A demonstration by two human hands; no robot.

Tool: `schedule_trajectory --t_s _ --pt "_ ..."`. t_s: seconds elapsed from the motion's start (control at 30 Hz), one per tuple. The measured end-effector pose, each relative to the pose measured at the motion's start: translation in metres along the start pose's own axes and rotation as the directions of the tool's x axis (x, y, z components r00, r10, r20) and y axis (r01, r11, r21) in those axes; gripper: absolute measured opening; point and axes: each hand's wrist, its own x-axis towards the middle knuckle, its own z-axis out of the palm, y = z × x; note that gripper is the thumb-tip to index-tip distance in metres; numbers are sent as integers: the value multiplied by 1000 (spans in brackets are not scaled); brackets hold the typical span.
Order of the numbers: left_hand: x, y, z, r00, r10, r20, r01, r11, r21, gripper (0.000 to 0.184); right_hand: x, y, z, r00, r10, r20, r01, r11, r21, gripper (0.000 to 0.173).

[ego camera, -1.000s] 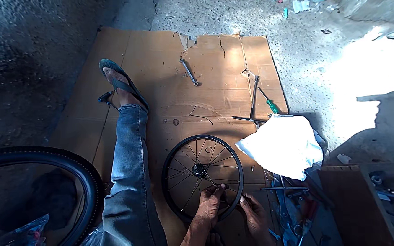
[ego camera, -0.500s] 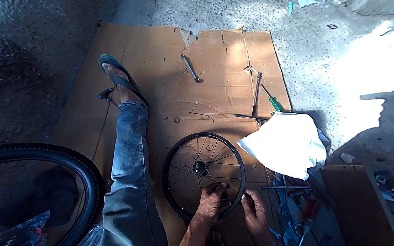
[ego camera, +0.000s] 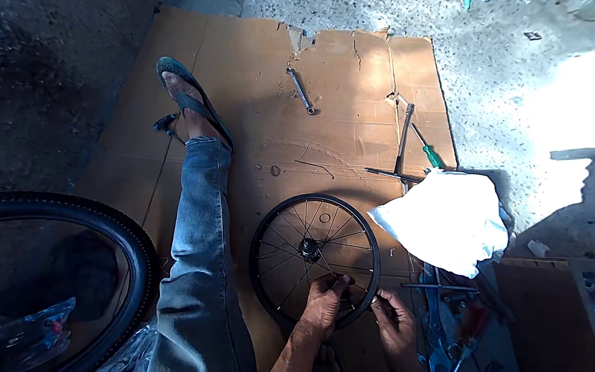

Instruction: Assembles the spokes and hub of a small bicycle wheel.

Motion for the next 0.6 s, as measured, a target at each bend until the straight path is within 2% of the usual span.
schedule_trajectory --t_s 0.4,0.6 --pt "-2 3 -4 999 -25 25 26 999 -27 19 -1 -8 3 998 56 -27 -56 998 -8 15" --pt "-3 6 -3 999 -39 0 39 999 27 20 -10 -12 5 997 60 -52 -58 998 35 16"
